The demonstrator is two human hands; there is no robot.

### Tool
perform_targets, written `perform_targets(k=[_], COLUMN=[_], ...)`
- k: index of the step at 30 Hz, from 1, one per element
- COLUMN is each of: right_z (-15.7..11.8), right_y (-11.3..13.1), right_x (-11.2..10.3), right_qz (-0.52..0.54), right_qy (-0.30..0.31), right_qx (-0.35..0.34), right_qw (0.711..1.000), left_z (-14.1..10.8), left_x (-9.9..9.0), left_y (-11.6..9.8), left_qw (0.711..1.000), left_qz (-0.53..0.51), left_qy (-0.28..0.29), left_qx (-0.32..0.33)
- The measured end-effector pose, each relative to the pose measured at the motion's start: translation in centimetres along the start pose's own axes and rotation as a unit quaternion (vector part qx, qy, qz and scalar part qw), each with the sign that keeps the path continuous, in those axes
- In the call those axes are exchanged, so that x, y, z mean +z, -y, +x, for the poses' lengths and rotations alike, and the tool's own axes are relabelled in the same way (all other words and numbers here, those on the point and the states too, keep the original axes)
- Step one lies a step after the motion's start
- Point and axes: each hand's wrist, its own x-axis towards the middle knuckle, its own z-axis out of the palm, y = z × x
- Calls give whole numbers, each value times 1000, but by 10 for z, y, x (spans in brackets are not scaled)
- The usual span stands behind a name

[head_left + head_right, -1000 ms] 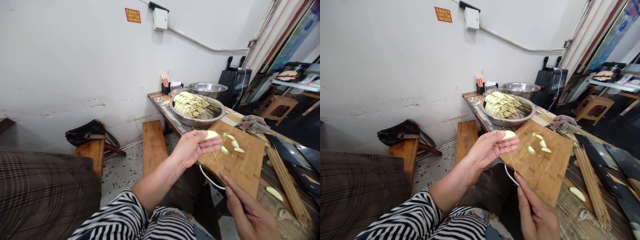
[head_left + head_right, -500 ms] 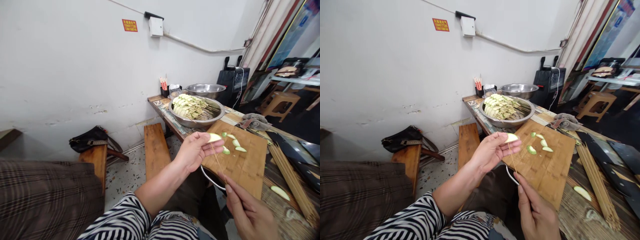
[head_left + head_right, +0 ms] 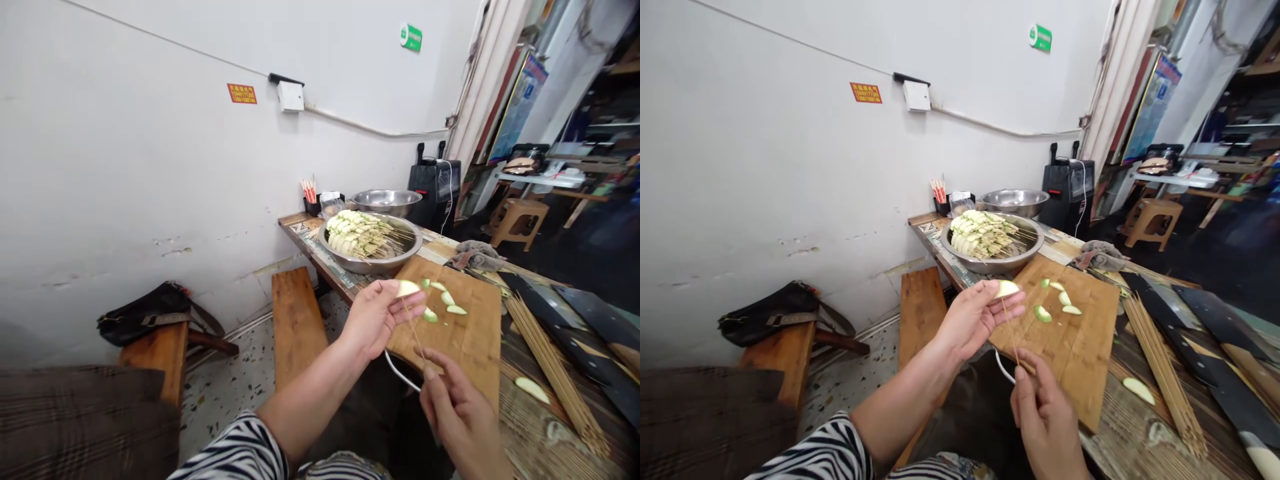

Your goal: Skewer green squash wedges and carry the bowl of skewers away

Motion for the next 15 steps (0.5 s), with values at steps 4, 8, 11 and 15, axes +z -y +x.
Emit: perform_targets(k=[4, 8, 11, 15], right_z=[13, 15, 10, 3], right_y=[-5, -4, 0, 5], right_x=[-6, -11, -8, 2], right_qz=[-116, -137, -30, 143], right_qy=[-83, -81, -51, -2], right_qx=[-151, -156, -49, 107], right_qw=[978, 975, 997, 984], left_z=[3, 5, 3, 1], left_x=[4, 7, 10, 12], left_y=[1, 5, 7, 9], left_qw=[1000, 1000, 999, 997], left_qz=[5, -5, -10, -12], left_qy=[-8, -11, 22, 48], left_qx=[16, 25, 42, 55])
